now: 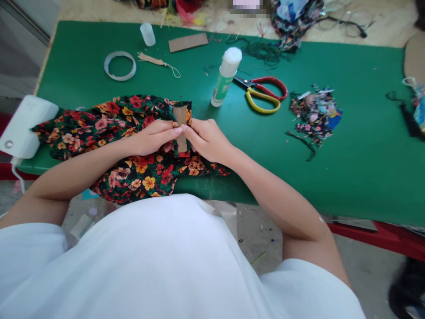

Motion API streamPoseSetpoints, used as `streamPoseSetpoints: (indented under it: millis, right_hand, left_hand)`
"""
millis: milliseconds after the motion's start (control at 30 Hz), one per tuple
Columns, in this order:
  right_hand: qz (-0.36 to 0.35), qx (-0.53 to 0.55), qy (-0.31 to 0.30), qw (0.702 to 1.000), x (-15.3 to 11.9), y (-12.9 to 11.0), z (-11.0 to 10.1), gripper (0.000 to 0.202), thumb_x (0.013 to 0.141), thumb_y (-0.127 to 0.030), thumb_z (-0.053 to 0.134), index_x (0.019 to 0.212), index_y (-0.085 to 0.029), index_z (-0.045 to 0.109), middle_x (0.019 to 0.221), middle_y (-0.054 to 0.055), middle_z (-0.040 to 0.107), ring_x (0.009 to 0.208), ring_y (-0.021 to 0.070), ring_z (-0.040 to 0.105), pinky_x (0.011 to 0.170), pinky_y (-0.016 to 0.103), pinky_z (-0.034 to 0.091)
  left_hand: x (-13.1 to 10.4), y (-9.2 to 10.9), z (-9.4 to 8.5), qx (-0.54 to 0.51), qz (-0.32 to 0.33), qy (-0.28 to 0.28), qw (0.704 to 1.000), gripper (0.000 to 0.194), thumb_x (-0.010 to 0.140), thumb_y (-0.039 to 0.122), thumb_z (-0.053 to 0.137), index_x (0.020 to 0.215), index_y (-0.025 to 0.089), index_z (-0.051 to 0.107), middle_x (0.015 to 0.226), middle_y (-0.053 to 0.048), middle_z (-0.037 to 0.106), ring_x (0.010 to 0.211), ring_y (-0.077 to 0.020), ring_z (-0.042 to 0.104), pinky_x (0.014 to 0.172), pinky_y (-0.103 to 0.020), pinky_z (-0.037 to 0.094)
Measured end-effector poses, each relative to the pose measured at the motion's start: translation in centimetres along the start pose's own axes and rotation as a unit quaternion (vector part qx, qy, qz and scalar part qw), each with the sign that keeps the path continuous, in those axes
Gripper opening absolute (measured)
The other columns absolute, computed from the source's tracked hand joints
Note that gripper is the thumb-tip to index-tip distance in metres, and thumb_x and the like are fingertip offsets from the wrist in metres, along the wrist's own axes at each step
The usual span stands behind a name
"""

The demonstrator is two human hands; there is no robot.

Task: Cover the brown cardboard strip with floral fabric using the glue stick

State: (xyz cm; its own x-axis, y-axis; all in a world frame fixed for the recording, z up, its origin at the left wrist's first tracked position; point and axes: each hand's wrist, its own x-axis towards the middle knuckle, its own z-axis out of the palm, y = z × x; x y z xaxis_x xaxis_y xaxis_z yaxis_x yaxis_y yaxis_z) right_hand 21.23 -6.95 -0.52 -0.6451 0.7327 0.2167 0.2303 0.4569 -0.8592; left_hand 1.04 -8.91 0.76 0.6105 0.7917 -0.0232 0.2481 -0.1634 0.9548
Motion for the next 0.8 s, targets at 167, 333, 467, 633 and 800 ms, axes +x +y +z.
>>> streamPoseSetpoints:
  millis: [167, 333, 467, 633, 800]
  right_hand:
    - [0.033, 0.078, -0.014, 0.996, -0.22, 0.23, 0.15, 0.06, 0.104, -0.073, 0.042, 0.083, -0.02, 0.06, 0.056, -0.002, 0.055, 0.048, 0.0115, 0.053, 0.05, 0.025, 0.041]
    - [0.059, 0.116, -0.009, 0.991, -0.18, -0.29, 0.18, 0.063, 0.097, -0.08, 0.048, 0.081, -0.021, 0.057, 0.06, -0.001, 0.06, 0.048, 0.0112, 0.053, 0.046, 0.025, 0.04]
    - [0.061, 0.126, -0.005, 0.99, -0.1, -0.48, 0.16, 0.064, 0.094, -0.083, 0.05, 0.079, -0.022, 0.056, 0.058, -0.002, 0.058, 0.047, 0.0112, 0.052, 0.044, 0.025, 0.039]
    - [0.066, 0.124, 0.007, 0.99, -0.08, -0.51, 0.25, 0.063, 0.094, -0.083, 0.051, 0.078, -0.022, 0.055, 0.056, -0.002, 0.055, 0.046, 0.0114, 0.051, 0.043, 0.025, 0.039]
    - [0.067, 0.137, 0.028, 0.988, -0.09, -0.36, 0.45, 0.062, 0.095, -0.082, 0.051, 0.078, -0.022, 0.053, 0.058, -0.002, 0.054, 0.045, 0.0106, 0.05, 0.041, 0.025, 0.036]
  left_hand:
    - [-0.16, -0.2, -0.02, -0.058, -0.019, 0.023, 0.998, 0.07, 0.092, 0.085, 0.046, 0.079, 0.018, 0.061, 0.062, -0.001, 0.064, 0.048, -0.0095, 0.054, 0.045, -0.023, 0.044]
    - [-0.27, -0.02, -0.16, -0.002, 0.002, 0.044, 0.999, 0.069, 0.091, 0.087, 0.044, 0.072, 0.021, 0.052, 0.05, 0.003, 0.054, 0.043, -0.0091, 0.049, 0.045, -0.024, 0.04]
    - [-0.36, 0.53, -0.18, 0.085, 0.031, 0.064, 0.994, 0.068, 0.098, 0.082, 0.034, 0.07, 0.022, 0.05, 0.048, 0.003, 0.053, 0.046, -0.0105, 0.054, 0.052, -0.025, 0.042]
    - [-0.35, 0.53, -0.01, 0.104, 0.035, 0.085, 0.99, 0.068, 0.098, 0.082, 0.033, 0.072, 0.022, 0.051, 0.048, 0.002, 0.054, 0.05, -0.0116, 0.057, 0.055, -0.025, 0.043]
    - [-0.32, 0.09, 0.12, 0.045, 0.005, 0.045, 0.998, 0.072, 0.098, 0.083, 0.03, 0.077, 0.02, 0.058, 0.053, 0.001, 0.058, 0.046, -0.0105, 0.052, 0.048, -0.025, 0.04]
